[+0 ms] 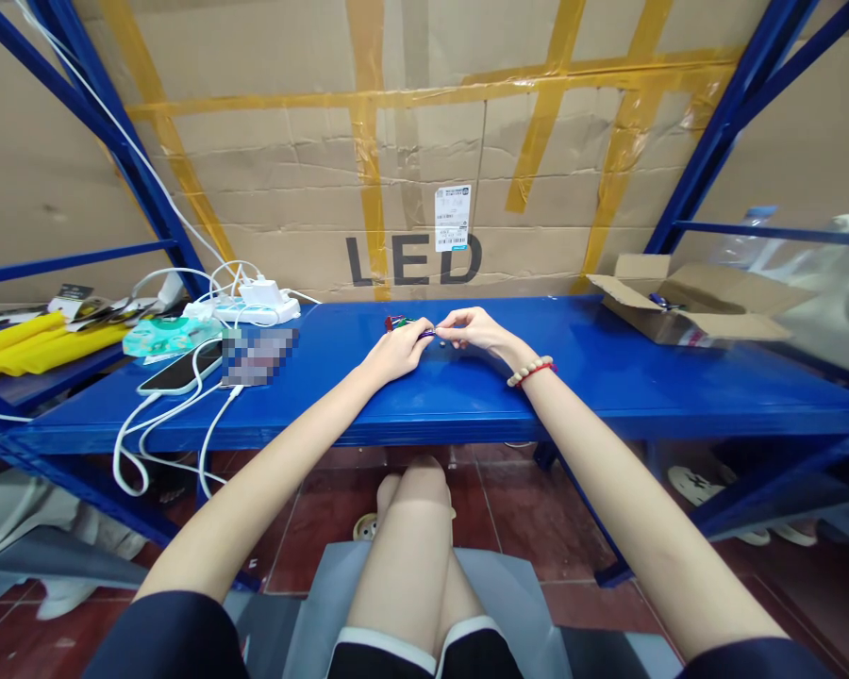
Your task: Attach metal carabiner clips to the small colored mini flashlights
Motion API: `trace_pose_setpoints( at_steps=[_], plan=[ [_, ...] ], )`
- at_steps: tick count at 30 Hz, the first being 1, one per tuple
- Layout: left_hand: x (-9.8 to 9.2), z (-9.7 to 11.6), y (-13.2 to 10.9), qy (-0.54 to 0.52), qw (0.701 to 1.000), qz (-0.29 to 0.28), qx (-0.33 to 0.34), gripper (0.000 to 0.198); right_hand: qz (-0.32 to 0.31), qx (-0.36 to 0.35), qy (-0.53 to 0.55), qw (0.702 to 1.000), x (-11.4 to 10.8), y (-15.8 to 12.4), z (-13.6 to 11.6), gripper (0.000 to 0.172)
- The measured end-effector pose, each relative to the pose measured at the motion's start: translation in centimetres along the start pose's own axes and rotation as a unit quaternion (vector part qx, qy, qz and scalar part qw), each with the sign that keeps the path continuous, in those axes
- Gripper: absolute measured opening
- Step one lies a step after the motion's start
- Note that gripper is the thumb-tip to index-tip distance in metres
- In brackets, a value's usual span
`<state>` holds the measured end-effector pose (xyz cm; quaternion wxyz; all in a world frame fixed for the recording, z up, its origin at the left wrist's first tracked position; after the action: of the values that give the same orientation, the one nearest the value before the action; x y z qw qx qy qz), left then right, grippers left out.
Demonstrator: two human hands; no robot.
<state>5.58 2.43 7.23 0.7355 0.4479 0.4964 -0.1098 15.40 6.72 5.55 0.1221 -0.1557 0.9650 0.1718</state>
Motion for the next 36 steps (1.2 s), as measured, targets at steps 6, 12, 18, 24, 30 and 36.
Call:
trace_pose_setpoints(
  at_steps=[6, 12, 18, 24, 30, 36],
  plan=[
    [-0.10, 0.03, -0.03, 0.004, 1.000, 0.004, 0.000, 0.017, -0.004, 0.005, -0.013, 1.000, -0.05, 0.05, 0.37, 0.040],
    [-0.16, 0.08, -0.07, 0.001, 1.000, 0.011, 0.000, 0.016, -0.002, 0.006, -0.020, 1.000, -0.08, 0.01, 0.43, 0.040],
    [-0.17, 0.04, -0.08, -0.004, 1.000, 0.010, -0.003, 0.016, -0.004, 0.003, -0.013, 1.000, -0.05, 0.04, 0.45, 0.040],
    [-0.14, -0.05, -0.11, -0.001, 1.000, 0.009, -0.010, 0.018, -0.006, 0.003, -0.016, 1.000, -0.04, 0.11, 0.55, 0.040],
    [-0.18, -0.07, -0.16, -0.006, 1.000, 0.010, -0.012, 0.018, 0.000, 0.010, -0.018, 1.000, -0.04, 0.19, 0.69, 0.041],
    [-0.18, -0.09, -0.17, -0.005, 1.000, 0.014, -0.010, 0.018, -0.003, 0.005, -0.018, 1.000, -0.07, 0.25, 0.73, 0.042]
  ],
)
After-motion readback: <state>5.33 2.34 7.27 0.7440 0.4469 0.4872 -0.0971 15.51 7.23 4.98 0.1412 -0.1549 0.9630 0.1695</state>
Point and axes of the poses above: each hand's wrist, its own y-axis towards the middle knuckle, its own x-axis out of the palm, z = x × y, the point moved 10 cm from there along y, towards the middle knuckle, and after that the axes turned 1 degree about y, right-handed, at the moved point
